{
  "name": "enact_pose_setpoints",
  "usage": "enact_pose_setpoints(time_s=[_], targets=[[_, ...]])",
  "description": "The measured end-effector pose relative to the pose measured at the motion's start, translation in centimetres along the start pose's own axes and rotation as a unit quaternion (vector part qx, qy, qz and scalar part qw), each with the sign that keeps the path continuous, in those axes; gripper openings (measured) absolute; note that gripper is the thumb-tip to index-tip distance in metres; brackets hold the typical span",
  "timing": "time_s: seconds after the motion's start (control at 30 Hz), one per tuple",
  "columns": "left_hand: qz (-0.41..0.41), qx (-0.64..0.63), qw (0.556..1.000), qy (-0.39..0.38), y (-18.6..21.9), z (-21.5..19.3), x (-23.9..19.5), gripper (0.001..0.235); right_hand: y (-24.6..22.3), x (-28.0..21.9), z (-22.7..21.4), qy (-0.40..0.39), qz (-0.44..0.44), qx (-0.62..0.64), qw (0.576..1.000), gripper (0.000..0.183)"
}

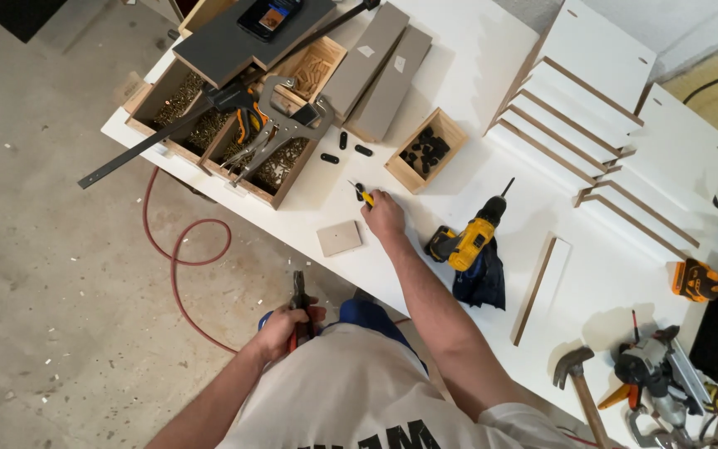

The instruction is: Trimming small protrusions from a wooden component using pliers and a utility knife

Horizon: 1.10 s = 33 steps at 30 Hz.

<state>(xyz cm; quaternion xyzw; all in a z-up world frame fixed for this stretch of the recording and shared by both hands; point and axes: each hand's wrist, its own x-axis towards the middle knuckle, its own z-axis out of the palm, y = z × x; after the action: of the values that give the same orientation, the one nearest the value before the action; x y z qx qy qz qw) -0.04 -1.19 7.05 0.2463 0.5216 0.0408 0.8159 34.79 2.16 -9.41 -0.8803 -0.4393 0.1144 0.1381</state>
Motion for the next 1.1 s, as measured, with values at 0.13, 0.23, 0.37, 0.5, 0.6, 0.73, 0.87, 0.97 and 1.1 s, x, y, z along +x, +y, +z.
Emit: enact_pose_setpoints(time_s=[0.13,0.23,0.37,0.5,0.6,0.73,0.87,0.97,1.1], targets=[[0.017,0.02,0.999,-0.03,-0.4,0.7,-1.5,0.038,-0.8,-2.1,-1.8,0.014,0.017,0.005,1.0,0.027],[0.032,0.098,0.993,-0.056,1.5,2.2,-4.7,0.017,-2.2,-1.8,-3.2,0.022,0.076,0.1,0.992,0.026],[0.051,0.036,0.997,-0.037,1.3,0.7,-3.0,0.02,-5.5,0.0,-5.5,-0.001,0.105,0.156,0.982,0.038],[0.091,0.003,0.995,-0.048,0.6,-1.7,0.1,0.027,-3.9,2.7,-1.4,-0.021,0.092,0.095,0.991,0.039],[0.133,0.012,0.99,-0.042,1.5,-1.9,0.1,0.023,-4.6,1.2,-2.9,-0.021,0.065,0.084,0.994,0.041],[0.142,0.02,0.988,-0.061,2.8,-1.6,-0.3,0.029,-5.7,-3.0,-7.6,-0.007,0.066,0.229,0.971,0.03],[0.172,0.114,0.975,-0.079,4.9,-0.6,-2.2,0.017,-8.1,-9.1,-13.0,-0.105,0.102,0.405,0.903,0.021],[0.191,0.199,0.956,-0.1,5.9,0.2,-2.1,0.014,-9.2,-12.4,-15.0,-0.145,0.107,0.473,0.862,0.02],[0.192,0.37,0.901,-0.12,6.2,-0.2,0.0,0.016,-9.5,-13.4,-16.0,-0.164,0.087,0.462,0.867,0.019]])
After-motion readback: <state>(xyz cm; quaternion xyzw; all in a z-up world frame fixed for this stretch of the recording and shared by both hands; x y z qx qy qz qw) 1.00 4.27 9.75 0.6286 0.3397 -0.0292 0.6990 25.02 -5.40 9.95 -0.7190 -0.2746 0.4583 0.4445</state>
